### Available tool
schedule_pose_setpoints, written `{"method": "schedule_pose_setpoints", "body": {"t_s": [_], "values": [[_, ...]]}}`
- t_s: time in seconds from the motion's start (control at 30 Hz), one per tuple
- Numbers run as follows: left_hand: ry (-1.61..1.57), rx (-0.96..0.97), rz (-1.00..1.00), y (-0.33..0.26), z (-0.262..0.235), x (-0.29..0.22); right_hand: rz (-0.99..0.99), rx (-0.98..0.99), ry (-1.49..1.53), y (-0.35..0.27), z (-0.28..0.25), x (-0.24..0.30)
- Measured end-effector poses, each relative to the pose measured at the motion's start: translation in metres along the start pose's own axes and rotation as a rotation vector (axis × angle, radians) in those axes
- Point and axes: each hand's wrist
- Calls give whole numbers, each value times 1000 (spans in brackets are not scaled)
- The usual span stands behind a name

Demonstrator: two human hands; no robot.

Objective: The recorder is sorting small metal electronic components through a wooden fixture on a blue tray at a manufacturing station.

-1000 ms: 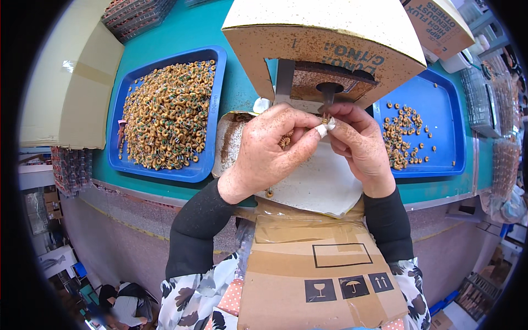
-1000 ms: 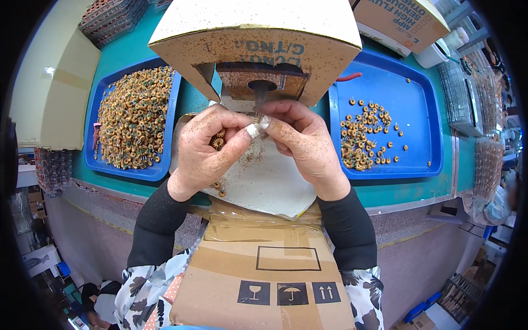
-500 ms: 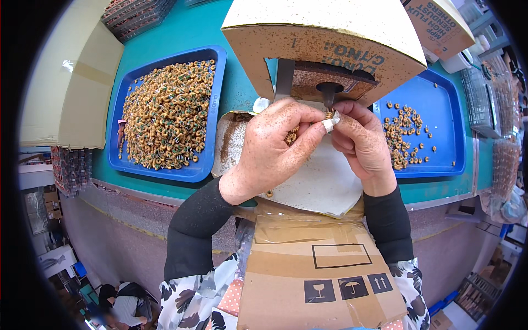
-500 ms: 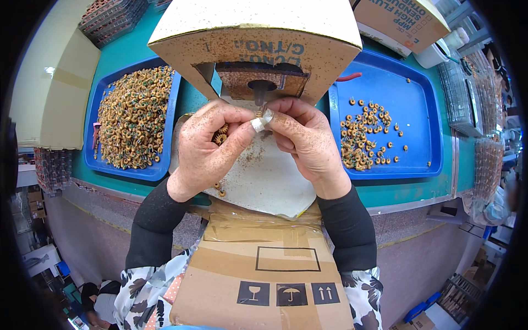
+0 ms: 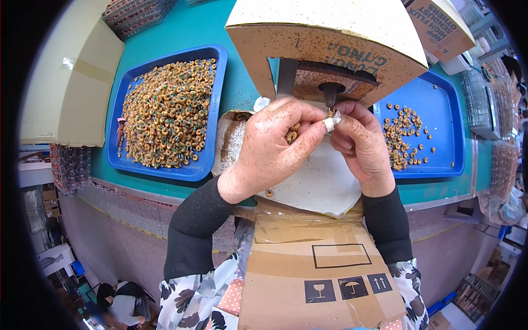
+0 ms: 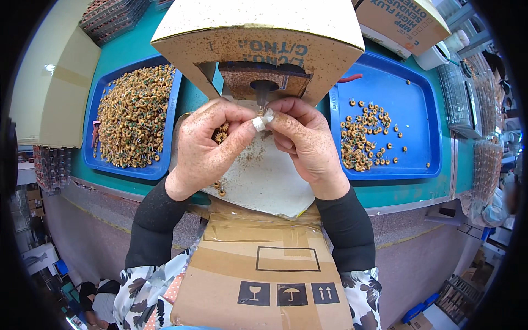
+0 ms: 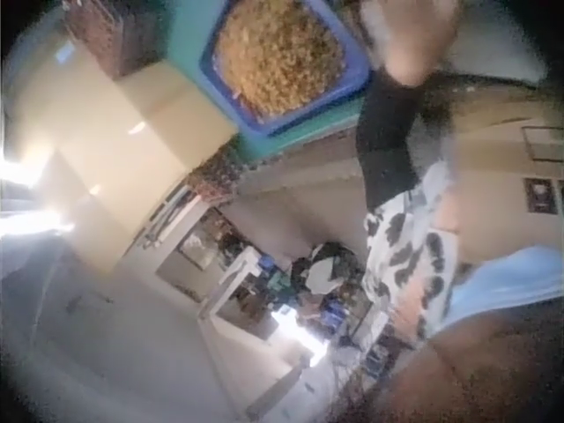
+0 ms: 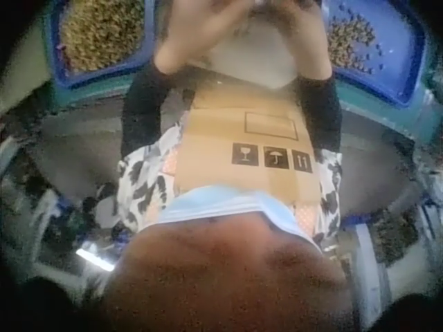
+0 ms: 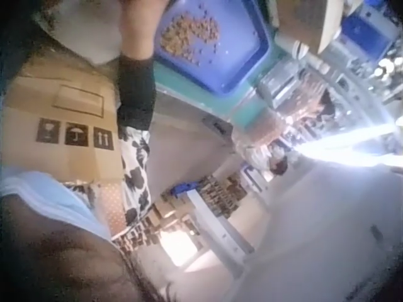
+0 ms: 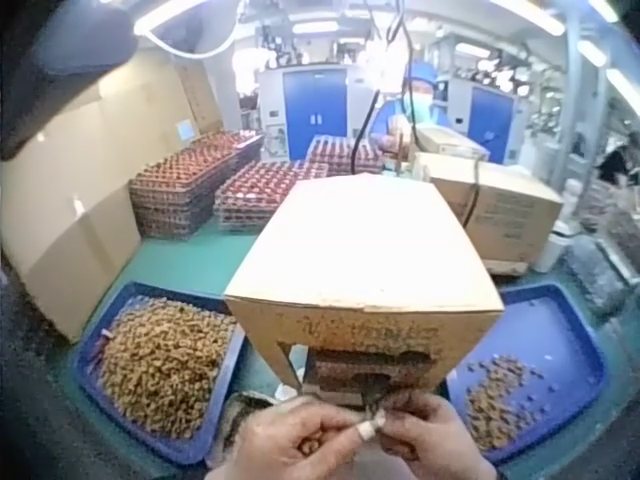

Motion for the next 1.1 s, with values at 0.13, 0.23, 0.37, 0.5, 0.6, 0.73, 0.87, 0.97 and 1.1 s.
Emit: {"method": "schedule_pose_setpoints", "body": {"t_s": [0.13, 0.23, 0.37, 0.5, 0.6, 0.73, 0.87, 0.97, 1.1], "values": [[-7, -22, 1, -4, -1, -1, 22, 10, -38, -1, 0, 0], [-1, -15, -20, -3, -1, -1, 21, 0, -18, 0, 1, -1], [-3, -10, -22, -2, -2, 1, 20, 6, -6, 1, 0, -2], [-10, 4, -20, 0, -2, 1, -5, -3, 13, 1, 1, -3], [-8, 17, -43, 2, -3, 1, -15, -23, 18, 2, 3, -6], [-10, 42, -104, 5, -5, -2, -24, -27, 13, 1, 3, -6], [-3, 22, -104, 4, -3, -4, -31, -37, 14, 1, 5, -5], [7, -1, -105, 3, -2, -5, -31, -41, 18, 1, 5, -5], [-2, -10, -75, -1, -3, -3, -18, 6, 12, 1, 1, -4]]}}
Point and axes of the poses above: each hand's wrist, its own y-axis towards the middle knuckle, its own z-axis out of the palm, x = y × z, and after that the axes turned 9 degrees about -x, right-handed
